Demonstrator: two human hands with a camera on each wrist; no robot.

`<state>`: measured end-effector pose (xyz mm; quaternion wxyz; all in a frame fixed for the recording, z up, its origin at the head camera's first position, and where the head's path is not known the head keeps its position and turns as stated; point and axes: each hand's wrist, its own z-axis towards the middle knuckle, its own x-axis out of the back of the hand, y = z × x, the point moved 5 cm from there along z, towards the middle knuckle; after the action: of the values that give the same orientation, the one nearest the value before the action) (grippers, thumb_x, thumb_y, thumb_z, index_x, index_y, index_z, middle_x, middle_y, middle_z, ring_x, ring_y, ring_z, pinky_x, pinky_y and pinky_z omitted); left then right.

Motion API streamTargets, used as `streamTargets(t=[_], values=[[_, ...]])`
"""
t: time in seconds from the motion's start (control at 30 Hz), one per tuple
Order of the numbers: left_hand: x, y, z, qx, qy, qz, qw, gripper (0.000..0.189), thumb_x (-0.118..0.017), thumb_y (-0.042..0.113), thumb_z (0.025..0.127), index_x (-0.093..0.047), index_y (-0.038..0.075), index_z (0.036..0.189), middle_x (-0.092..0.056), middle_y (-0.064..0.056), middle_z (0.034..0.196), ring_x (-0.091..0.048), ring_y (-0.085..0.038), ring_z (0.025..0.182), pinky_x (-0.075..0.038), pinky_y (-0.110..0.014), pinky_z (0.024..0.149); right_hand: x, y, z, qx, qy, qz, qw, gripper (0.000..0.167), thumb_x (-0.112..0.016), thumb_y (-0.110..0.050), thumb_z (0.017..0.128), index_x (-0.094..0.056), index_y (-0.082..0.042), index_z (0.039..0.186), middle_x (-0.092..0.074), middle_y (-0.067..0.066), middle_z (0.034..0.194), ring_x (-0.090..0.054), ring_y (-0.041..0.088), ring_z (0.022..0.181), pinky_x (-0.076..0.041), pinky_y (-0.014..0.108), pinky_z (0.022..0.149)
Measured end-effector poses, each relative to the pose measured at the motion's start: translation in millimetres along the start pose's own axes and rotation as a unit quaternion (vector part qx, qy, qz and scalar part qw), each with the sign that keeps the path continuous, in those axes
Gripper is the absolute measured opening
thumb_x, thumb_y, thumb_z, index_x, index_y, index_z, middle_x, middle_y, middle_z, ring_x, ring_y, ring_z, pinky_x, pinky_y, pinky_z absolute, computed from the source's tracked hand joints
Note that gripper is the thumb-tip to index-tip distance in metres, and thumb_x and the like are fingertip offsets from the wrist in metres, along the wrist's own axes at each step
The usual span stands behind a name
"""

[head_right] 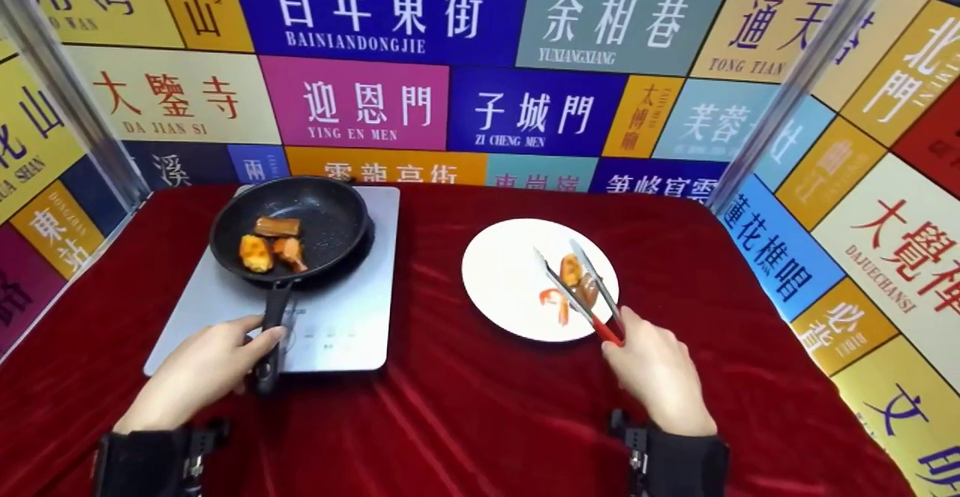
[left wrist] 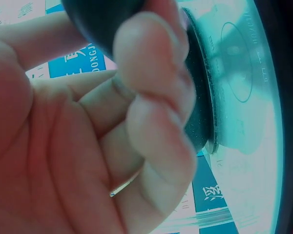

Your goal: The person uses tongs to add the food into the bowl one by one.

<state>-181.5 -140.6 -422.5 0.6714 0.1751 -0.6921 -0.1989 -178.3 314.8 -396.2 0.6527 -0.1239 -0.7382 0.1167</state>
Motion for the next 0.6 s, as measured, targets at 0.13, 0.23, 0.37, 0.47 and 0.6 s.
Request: streamTargets(t=[0.13, 0.23, 0.37, 0.47, 0.6], values=[[-0.3, -0.2, -1.1, 0.004, -0.001, 0.002, 1.0000, 0.025, -0.049, 0.038, 0.090, -0.056, 0.017, 0.078, -0.059, -0.003, 0.074, -0.053, -0.022, 0.063, -0.037, -0.039, 0.054, -2.6, 0.0, 1.6, -0.014, 0.000, 0.007, 0.9999, 0.044, -0.052, -0.022, 0.085, -0.041, -0.006, 0.125, -0.058, 0.006, 0.075, -0.056, 0.013, 0.051, -0.039, 0.031, 0.050], [-1.6, -0.4, -1.9, 0.010, -0.007, -0.002, 0.9999, 0.025, -0.049, 0.038, 0.090, -0.057, 0.017, 0.080, -0.058, -0.002, 0.072, -0.049, -0.020, 0.058, -0.035, -0.036, 0.052, -6.7, -1.0, 3.6, -0.027, -0.004, 0.025, 0.9993, 0.034, -0.052, -0.020, 0.085, -0.045, -0.009, 0.117, -0.058, 0.007, 0.071, -0.057, 0.016, 0.051, -0.042, 0.032, 0.047], [-2.5, 0.3, -2.4, 0.005, -0.008, -0.004, 0.9999, 0.025, -0.049, 0.037, 0.090, -0.058, 0.016, 0.082, -0.057, -0.002, 0.070, -0.049, -0.020, 0.057, -0.034, -0.035, 0.051, -11.8, -1.3, 4.9, -0.050, -0.009, 0.046, 0.9976, 0.029, -0.051, -0.018, 0.085, -0.046, -0.009, 0.113, -0.057, 0.007, 0.065, -0.057, 0.017, 0.050, -0.044, 0.032, 0.043], [-2.0, 0.6, -2.2, 0.001, -0.006, -0.001, 1.0000, 0.025, -0.049, 0.037, 0.090, -0.057, 0.016, 0.079, -0.057, -0.002, 0.070, -0.049, -0.020, 0.058, -0.035, -0.036, 0.052, -14.5, -2.1, 5.8, -0.058, -0.012, 0.053, 0.9968, 0.038, -0.050, -0.017, 0.086, -0.042, -0.008, 0.121, -0.057, 0.007, 0.067, -0.057, 0.017, 0.049, -0.045, 0.032, 0.044], [-1.2, 1.7, -1.2, -0.001, -0.004, 0.000, 1.0000, 0.026, -0.048, 0.038, 0.090, -0.056, 0.016, 0.077, -0.057, -0.002, 0.070, -0.049, -0.021, 0.058, -0.035, -0.036, 0.052, -16.3, -3.9, 5.8, -0.059, -0.008, 0.051, 0.9969, 0.042, -0.050, -0.017, 0.086, -0.041, -0.009, 0.126, -0.057, 0.008, 0.072, -0.057, 0.017, 0.048, -0.046, 0.031, 0.044]])
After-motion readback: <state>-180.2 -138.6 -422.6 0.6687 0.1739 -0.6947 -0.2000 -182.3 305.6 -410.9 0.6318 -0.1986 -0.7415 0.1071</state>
